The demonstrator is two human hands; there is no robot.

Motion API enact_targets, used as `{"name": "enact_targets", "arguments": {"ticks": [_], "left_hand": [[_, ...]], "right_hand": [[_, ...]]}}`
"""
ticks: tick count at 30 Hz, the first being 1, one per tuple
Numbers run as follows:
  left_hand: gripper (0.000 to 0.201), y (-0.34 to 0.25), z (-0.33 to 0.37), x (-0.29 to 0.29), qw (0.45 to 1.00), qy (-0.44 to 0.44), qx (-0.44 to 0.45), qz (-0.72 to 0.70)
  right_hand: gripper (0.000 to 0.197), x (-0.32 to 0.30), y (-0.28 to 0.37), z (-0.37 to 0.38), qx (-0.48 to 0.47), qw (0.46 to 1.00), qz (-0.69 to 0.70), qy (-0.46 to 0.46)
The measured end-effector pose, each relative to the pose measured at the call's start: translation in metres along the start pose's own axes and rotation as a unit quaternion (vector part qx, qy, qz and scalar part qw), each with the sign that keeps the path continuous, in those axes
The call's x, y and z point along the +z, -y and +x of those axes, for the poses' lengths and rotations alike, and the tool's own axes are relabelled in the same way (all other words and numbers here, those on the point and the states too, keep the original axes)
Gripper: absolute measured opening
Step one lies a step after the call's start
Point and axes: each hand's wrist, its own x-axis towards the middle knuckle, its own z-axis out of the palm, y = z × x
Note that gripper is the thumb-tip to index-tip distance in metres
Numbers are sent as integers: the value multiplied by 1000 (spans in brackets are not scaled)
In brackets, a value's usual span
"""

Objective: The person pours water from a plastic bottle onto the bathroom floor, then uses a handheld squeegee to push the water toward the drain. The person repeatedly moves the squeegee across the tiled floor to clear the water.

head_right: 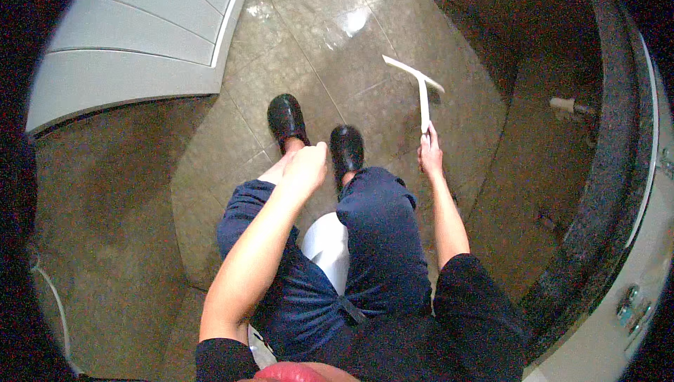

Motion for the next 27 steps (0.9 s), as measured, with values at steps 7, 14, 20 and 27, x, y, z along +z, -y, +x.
{"name": "enact_targets", "arguments": {"ticks": [7,14,20,27], "left_hand": [[9,-113,-40,-49,965,-88,180,-168],[40,-122,-46,-15,956,-24,290,49],[50,-139,-26,-21,958,51,268,86],[46,-147,-25,-9,957,47,273,81]], "right_hand": [[47,90,114,110,-129,978,-130,95],[48,155,157,148,-235,903,-313,178],[47,60,27,156,-215,884,-348,227],[48,-103,-128,70,-74,914,-334,220]]}}
